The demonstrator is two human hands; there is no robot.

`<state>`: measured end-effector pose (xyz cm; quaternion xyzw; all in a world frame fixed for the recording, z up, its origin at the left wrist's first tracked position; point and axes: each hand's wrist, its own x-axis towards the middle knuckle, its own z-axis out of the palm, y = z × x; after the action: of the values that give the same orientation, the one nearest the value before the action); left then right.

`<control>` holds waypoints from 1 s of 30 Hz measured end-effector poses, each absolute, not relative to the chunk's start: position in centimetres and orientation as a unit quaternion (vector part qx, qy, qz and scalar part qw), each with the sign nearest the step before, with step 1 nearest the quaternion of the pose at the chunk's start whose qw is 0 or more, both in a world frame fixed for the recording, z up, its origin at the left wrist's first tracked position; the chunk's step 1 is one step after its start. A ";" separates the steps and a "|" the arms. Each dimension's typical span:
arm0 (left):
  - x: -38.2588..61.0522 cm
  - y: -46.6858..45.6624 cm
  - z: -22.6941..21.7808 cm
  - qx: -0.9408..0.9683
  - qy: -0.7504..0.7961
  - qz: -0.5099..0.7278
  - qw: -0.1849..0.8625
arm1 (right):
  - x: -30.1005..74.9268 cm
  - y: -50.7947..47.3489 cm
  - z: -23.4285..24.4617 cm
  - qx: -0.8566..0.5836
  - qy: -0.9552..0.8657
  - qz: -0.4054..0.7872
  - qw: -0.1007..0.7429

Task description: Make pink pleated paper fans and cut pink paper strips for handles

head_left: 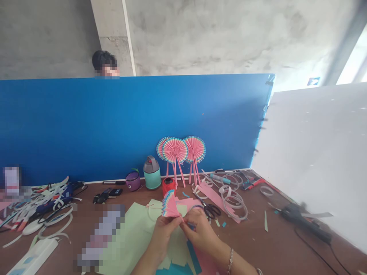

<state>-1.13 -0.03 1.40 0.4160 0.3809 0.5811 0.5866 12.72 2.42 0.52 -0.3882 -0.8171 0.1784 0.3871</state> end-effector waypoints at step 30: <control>-1.9 0.7 0.6 0.435 0.469 0.528 0.558 | 13.0 2.9 0.3 -0.379 -0.810 0.252 0.369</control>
<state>-1.91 0.74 0.59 0.4347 0.4694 0.5285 0.5580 13.00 2.89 0.27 -0.3792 -0.8103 0.2520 0.3688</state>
